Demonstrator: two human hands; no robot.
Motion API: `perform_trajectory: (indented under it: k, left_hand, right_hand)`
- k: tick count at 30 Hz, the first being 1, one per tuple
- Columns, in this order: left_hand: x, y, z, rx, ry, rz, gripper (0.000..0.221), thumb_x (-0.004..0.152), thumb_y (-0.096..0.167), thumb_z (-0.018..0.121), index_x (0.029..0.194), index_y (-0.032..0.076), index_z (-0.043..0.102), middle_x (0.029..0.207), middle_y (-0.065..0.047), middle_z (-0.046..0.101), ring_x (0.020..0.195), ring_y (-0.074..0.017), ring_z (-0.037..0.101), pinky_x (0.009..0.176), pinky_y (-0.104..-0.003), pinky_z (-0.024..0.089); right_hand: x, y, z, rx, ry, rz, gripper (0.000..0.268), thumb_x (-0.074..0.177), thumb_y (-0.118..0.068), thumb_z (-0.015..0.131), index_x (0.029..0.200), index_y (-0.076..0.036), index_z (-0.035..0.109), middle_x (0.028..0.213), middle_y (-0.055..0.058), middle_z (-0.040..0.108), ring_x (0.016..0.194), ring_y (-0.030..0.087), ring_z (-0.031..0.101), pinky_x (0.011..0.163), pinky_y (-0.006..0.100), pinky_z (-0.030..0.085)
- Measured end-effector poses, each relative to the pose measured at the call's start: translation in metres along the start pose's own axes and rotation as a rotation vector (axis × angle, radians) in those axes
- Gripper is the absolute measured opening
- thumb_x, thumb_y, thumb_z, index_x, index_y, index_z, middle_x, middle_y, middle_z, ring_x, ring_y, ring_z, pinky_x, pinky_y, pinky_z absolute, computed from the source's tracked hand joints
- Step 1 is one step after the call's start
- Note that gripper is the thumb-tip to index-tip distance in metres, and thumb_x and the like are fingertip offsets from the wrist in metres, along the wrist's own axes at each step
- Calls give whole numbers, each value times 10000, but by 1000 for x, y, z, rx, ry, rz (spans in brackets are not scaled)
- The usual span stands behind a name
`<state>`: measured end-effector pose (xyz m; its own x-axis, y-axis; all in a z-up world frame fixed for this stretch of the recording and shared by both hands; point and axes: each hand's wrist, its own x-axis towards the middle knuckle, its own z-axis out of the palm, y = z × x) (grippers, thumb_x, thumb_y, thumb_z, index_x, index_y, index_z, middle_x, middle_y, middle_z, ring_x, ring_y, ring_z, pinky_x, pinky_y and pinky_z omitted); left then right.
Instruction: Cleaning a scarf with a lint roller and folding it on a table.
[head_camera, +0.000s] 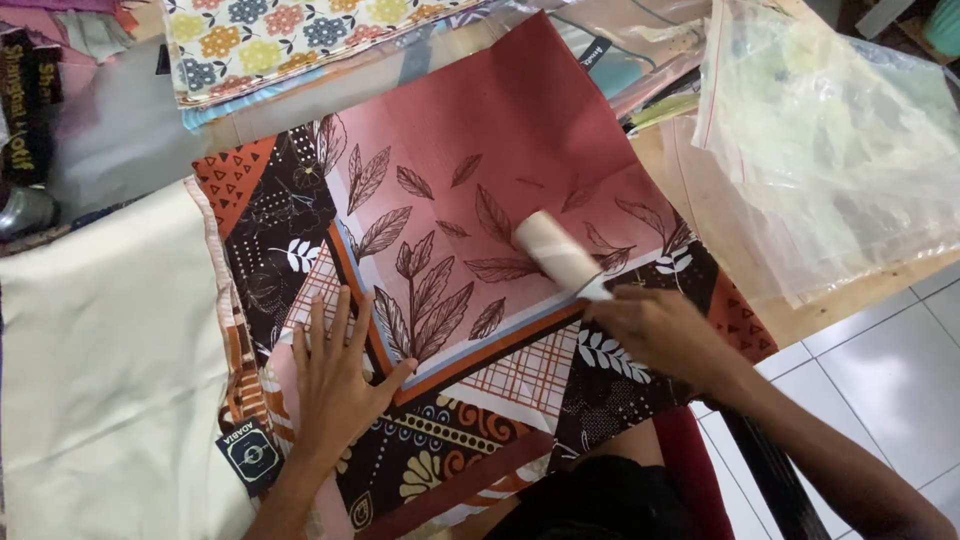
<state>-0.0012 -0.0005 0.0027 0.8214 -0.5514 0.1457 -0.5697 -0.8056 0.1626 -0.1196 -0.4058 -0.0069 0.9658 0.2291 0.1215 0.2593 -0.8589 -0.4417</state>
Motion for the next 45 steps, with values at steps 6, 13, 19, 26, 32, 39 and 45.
perform_trajectory:
  k: [6,13,19,26,32,39,45]
  left_hand:
    - [0,-3,3,-12,5,15,993,885,795,412,1663,233,157,1731,-98,124,1587,-366,61,1229,-624,57]
    - [-26,44,-2,-83,-103,-78,977,872,821,256,1630,226,91,1722,-118,-42,1551,-434,-63,1202,-662,-7]
    - [-55,65,0,29,-57,8,873,935,769,333,1653,291,201,1744,-25,86,1587,-380,9,1195,-671,57]
    - [-69,85,-4,6,1,-29,852,945,721,409,1647,271,234,1730,-55,153,1577,-418,68,1200,-684,88]
    - [-83,103,-1,41,9,-48,871,928,737,438,1638,260,275,1728,-28,179,1583,-391,95,1223,-640,107]
    - [-83,103,-2,34,10,-61,875,923,746,442,1641,274,272,1728,-8,176,1586,-379,92,1214,-658,117]
    - [-84,106,-4,29,60,-46,857,933,729,463,1634,264,296,1721,-20,207,1585,-386,141,1222,-675,134]
  right_hand:
    - [-25,36,-34,-134,173,263,209,978,-117,632,1130,-119,776,1039,150,775,748,276,754,734,416,637]
    - [-30,-32,-20,-36,115,37,221,967,9,553,1111,-37,714,892,170,739,588,208,708,409,257,635]
    - [-52,-5,1,22,57,-4,232,914,-96,621,1084,-123,777,989,144,780,760,286,772,621,442,644]
    - [-85,-1,-29,-38,244,174,258,926,10,553,1074,-58,752,901,119,774,749,283,734,644,412,559]
    - [-94,-103,0,335,-27,-68,231,902,-72,636,1096,-154,732,902,66,710,703,211,699,546,353,548]
    - [-143,-13,3,223,79,371,300,929,-72,549,1076,-180,787,1013,22,835,890,190,813,851,338,616]
    - [-138,-32,-23,221,249,419,350,919,6,491,1004,-137,799,935,55,808,773,153,778,706,295,596]
